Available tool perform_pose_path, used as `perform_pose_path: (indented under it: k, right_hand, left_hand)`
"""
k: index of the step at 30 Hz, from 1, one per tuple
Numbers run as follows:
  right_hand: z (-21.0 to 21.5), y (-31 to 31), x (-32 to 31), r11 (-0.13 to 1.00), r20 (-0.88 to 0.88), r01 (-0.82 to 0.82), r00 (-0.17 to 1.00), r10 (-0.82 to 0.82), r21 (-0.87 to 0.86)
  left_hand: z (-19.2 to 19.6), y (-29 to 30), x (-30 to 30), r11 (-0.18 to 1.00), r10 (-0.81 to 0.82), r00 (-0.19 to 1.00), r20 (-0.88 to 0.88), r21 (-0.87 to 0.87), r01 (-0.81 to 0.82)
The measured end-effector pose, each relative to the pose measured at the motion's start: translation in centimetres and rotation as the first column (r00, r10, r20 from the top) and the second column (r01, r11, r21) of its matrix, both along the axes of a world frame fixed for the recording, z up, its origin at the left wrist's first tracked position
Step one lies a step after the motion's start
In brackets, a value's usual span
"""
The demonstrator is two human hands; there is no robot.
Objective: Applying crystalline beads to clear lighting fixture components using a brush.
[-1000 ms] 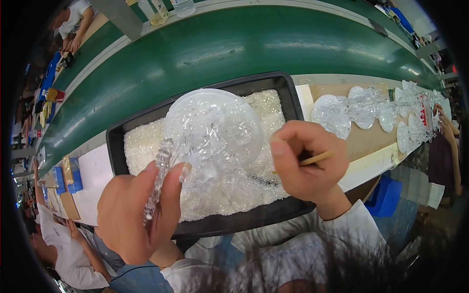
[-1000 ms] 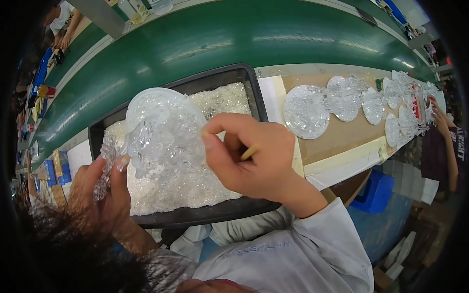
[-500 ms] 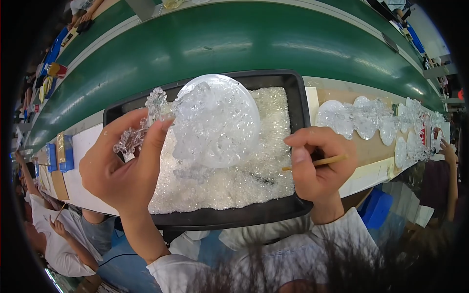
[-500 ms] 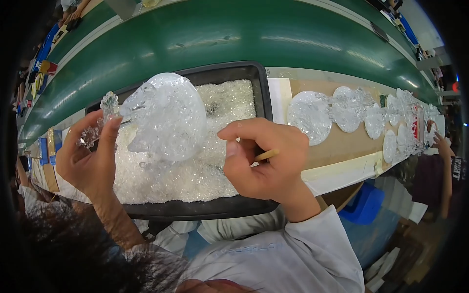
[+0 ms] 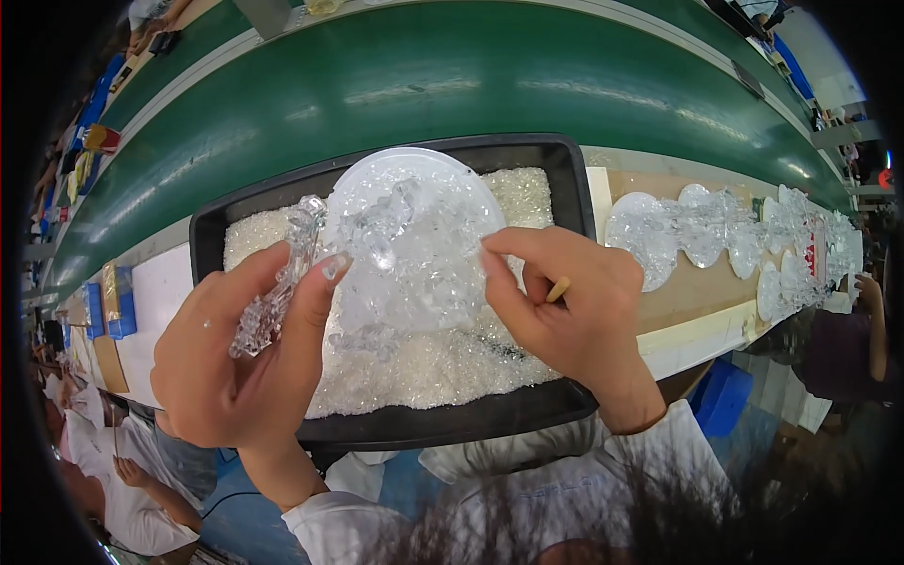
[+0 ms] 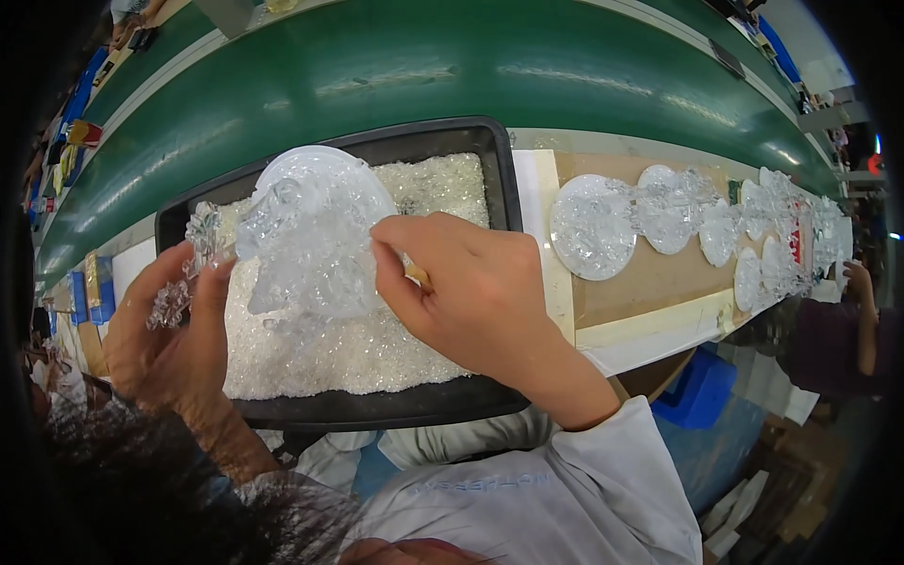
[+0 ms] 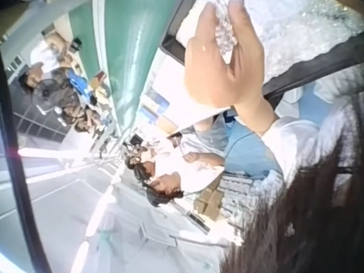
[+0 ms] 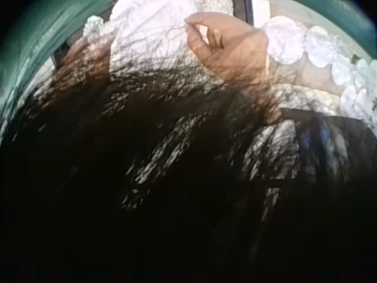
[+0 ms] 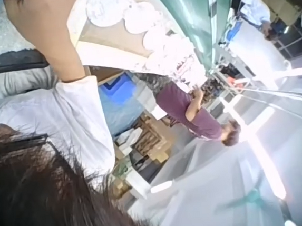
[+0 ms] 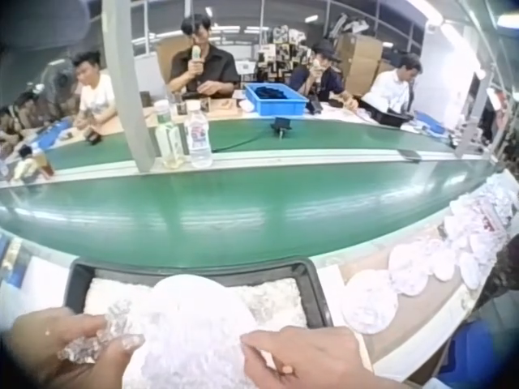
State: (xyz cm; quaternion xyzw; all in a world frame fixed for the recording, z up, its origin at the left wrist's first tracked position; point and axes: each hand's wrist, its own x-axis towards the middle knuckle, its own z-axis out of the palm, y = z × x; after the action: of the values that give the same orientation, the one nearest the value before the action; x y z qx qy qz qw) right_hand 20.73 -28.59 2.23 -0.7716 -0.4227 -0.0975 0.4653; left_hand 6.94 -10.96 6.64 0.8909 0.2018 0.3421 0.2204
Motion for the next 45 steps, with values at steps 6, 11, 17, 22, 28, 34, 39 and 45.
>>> perform_pose_path:
  k: [6, 11, 17, 22, 28, 34, 39, 45]
  right_hand:
    - [0.4, 0.0, -0.4, 1.000, -0.041, -0.010, 0.999, 0.010, 0.014]
    - [0.3, -0.8, -0.5, 0.998, -0.010, 0.002, 1.000, -0.002, 0.063]
    - [-0.7, -3.0, -1.2, 0.856, 0.228, -0.238, 0.963, 0.146, 0.459]
    - [-1.0, -2.2, -1.5, 0.740, 0.462, -0.319, 0.887, 0.012, 0.592]
    - [-0.7, -1.8, -2.0, 0.888, 0.333, -0.248, 0.936, 0.116, 0.386]
    - [-0.7, -2.5, -1.2, 0.880, 0.412, -0.325, 0.895, 0.168, 0.347]
    - [-0.5, -2.6, -1.2, 0.859, 0.401, -0.324, 0.903, 0.155, 0.398]
    - [-0.2, -2.4, -1.6, 0.876, 0.242, -0.082, 0.969, -0.040, 0.475]
  left_hand:
    - [-0.3, 0.7, 1.6, 0.974, -0.143, 0.966, 0.215, 0.202, 0.099]
    - [0.4, 0.5, 0.1, 0.980, -0.110, 0.990, 0.085, 0.177, 0.094]
    - [1.2, 0.3, 0.3, 0.972, -0.127, 0.992, -0.029, 0.197, 0.130]
    - [1.8, 0.5, 0.0, 0.961, -0.172, 0.984, -0.054, 0.209, 0.180]
    - [1.9, 1.3, -0.4, 0.904, -0.295, 0.949, -0.108, 0.290, 0.314]
    - [2.0, 0.9, -0.1, 0.906, -0.303, 0.949, -0.090, 0.282, 0.316]
    - [1.8, 0.8, 0.2, 0.907, -0.294, 0.956, -0.022, 0.308, 0.286]
    - [1.1, 0.9, 0.3, 0.903, -0.316, 0.947, 0.066, 0.328, 0.279]
